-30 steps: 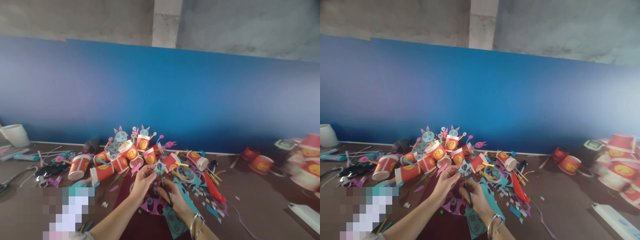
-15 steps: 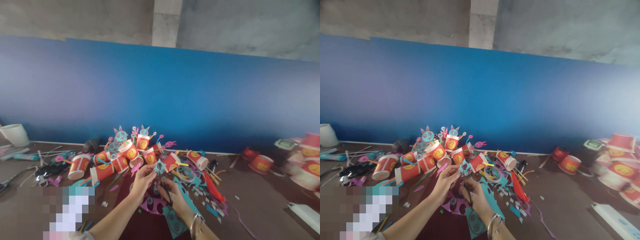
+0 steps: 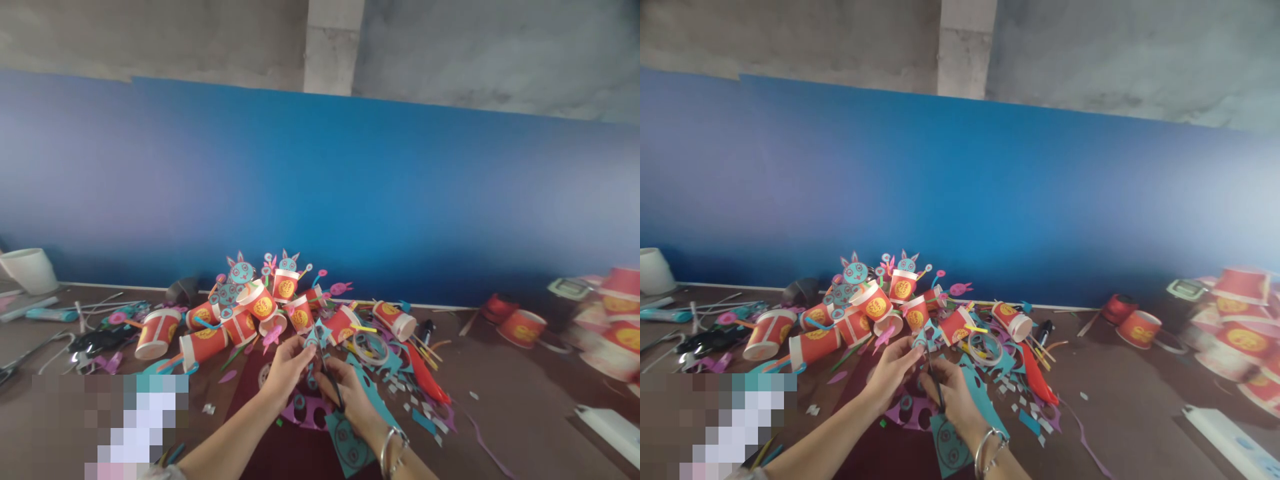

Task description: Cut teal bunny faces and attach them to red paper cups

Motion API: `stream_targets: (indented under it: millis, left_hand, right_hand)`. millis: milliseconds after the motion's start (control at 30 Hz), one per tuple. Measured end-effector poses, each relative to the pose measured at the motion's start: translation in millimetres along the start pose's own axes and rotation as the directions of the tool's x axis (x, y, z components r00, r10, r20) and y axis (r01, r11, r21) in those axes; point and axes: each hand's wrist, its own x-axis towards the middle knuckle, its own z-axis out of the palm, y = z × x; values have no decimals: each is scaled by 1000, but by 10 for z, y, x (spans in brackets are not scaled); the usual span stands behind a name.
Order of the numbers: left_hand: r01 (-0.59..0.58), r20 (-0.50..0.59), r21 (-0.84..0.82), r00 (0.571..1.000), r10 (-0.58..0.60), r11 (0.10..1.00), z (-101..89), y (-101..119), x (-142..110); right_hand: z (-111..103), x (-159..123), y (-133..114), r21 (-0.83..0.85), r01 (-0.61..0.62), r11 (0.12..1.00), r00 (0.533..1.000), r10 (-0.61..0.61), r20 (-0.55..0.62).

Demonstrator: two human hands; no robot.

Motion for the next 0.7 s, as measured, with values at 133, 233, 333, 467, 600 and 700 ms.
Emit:
stream_targets:
  millis: [133,233,333,467,600,700]
  left_hand:
    - [6,53,12,999,-6,1000,-21,20,21]
    - [1,79,26,997,-3,1000,-49,28,48]
    - [-10,79,30,997,8,999,-77,16,73]
    - [-12,61,28,998,10,1000,-95,-2,84]
    - [-8,40,10,999,8,1000,-82,-5,67]
    - [-9,22,-11,1000,10,1000,-64,-8,51]
  right_hand:
    - [-13,-10,5,25,-16,1000,999,15,31]
    - [-24,-9,13,25,-3,1000,999,2,42]
    - [-30,-2,22,3,-1,1000,1000,1,22]
    - [-29,12,26,-16,0,1000,1000,0,12]
    - [-24,22,19,-21,7,1000,1000,-7,5]
    - [-23,23,12,-23,3,1000,1000,-3,-2]
